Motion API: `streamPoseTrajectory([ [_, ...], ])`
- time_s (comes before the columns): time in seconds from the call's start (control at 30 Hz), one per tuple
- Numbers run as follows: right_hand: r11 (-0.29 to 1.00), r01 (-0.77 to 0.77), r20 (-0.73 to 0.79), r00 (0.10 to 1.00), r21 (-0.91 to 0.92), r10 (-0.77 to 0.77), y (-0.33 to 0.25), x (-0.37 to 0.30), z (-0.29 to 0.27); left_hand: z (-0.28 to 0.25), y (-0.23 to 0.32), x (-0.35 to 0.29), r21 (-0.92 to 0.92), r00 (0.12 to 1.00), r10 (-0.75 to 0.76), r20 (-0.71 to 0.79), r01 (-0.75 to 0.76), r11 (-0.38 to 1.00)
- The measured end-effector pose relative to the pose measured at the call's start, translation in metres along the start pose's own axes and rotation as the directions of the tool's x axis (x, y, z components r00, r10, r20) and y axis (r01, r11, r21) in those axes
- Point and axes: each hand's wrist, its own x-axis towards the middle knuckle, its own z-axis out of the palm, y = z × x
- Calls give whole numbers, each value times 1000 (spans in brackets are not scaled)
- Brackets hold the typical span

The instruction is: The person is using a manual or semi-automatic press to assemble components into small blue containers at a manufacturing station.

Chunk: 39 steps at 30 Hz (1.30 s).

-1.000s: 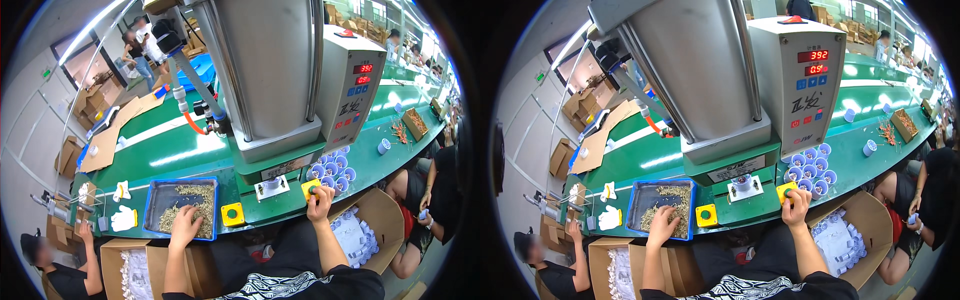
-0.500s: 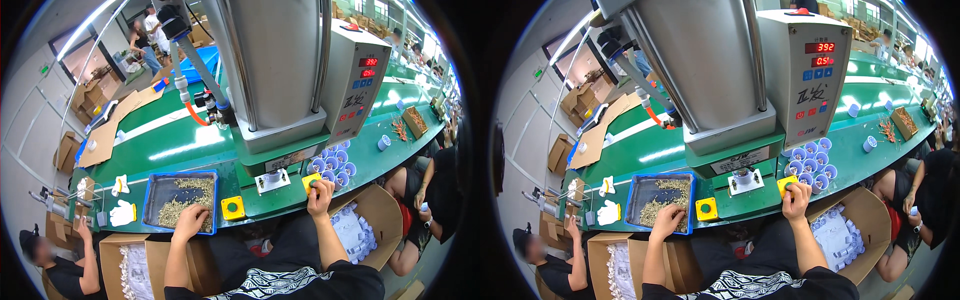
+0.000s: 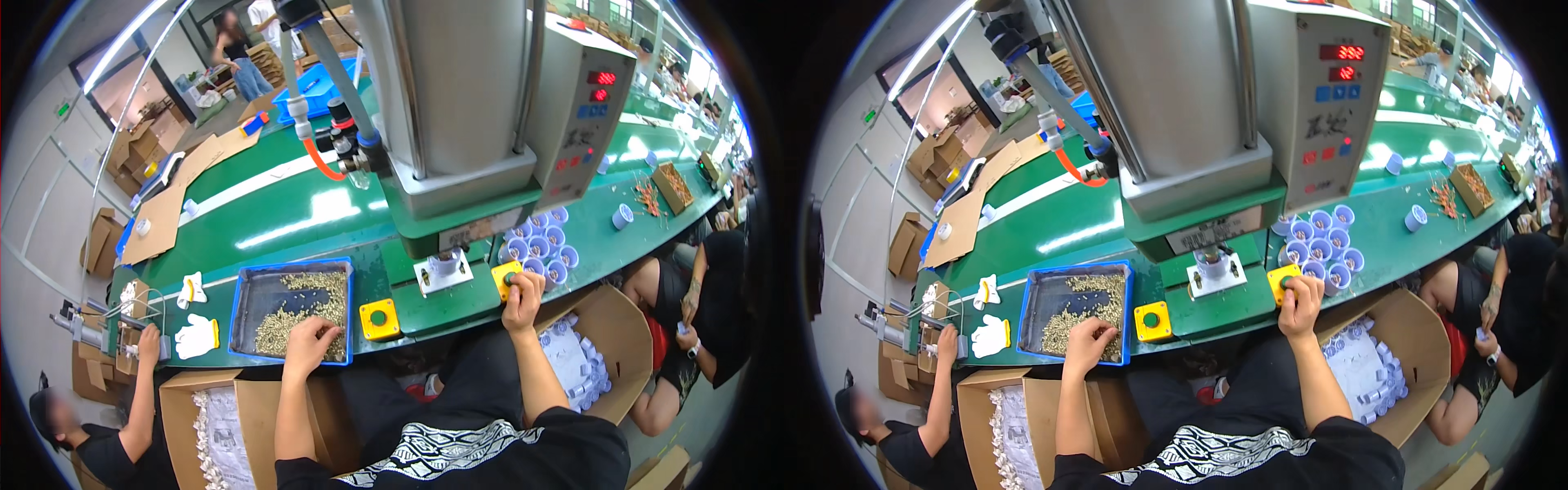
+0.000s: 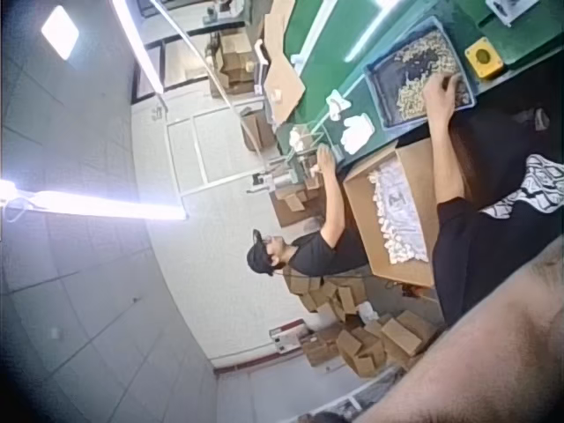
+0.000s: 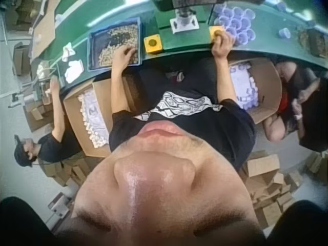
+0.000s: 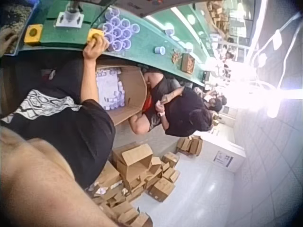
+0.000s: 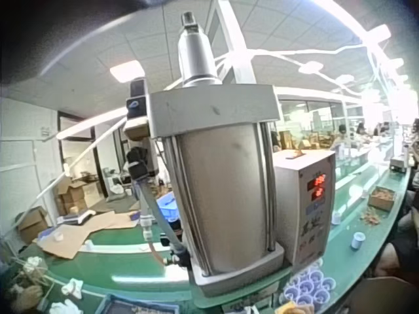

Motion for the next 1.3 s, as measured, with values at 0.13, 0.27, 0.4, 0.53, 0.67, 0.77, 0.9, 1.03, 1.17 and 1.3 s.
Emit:
streamPoseTrajectory([
  [0.13, 974, -214, 158, 962, -67, 222, -18, 18, 5, -4, 0, 3, 35, 999, -39, 2, 39, 999],
  [0.27, 990, -129, 99, 988, 62, 123, -78, 64, 24, -2, -2, 4, 18, 999, -52, -12, 52, 998],
  [0.4, 964, -233, 385, 908, 128, 168, -80, 102, 43, 7, 6, 17, 46, 999, -38, 31, 37, 998],
  [0.53, 967, -172, 344, 934, 186, 100, -74, 127, 8, 0, -6, -7, 88, 995, -91, -41, 94, 992],
  [0.67, 998, -53, -17, 998, 38, 54, 6, 166, 0, -1, -4, -6, 45, 993, -90, -71, 93, 995],
  [0.77, 966, -209, 65, 977, 152, 202, 102, 225, 23, 1, -2, -5, 98, 995, -63, -76, 70, 993],
  [0.9, 885, -265, 517, 732, -382, 443, 221, 275, 90, 2, -5, -3, 61, 991, -119, -68, 124, 990],
  [1.03, 897, -184, 617, 669, -402, 414, 303, 259, 125, 3, -5, -1, 96, 990, -127, -59, 132, 987],
  [1.17, 750, -128, 560, 587, -648, 584, 322, 217, 94, 4, -14, 10, 79, 994, -106, 12, 104, 991],
  [1.3, 831, -94, 523, 736, -549, 429, 267, 248, 15, 3, -15, -10, 103, 990, -140, -28, 142, 984],
])
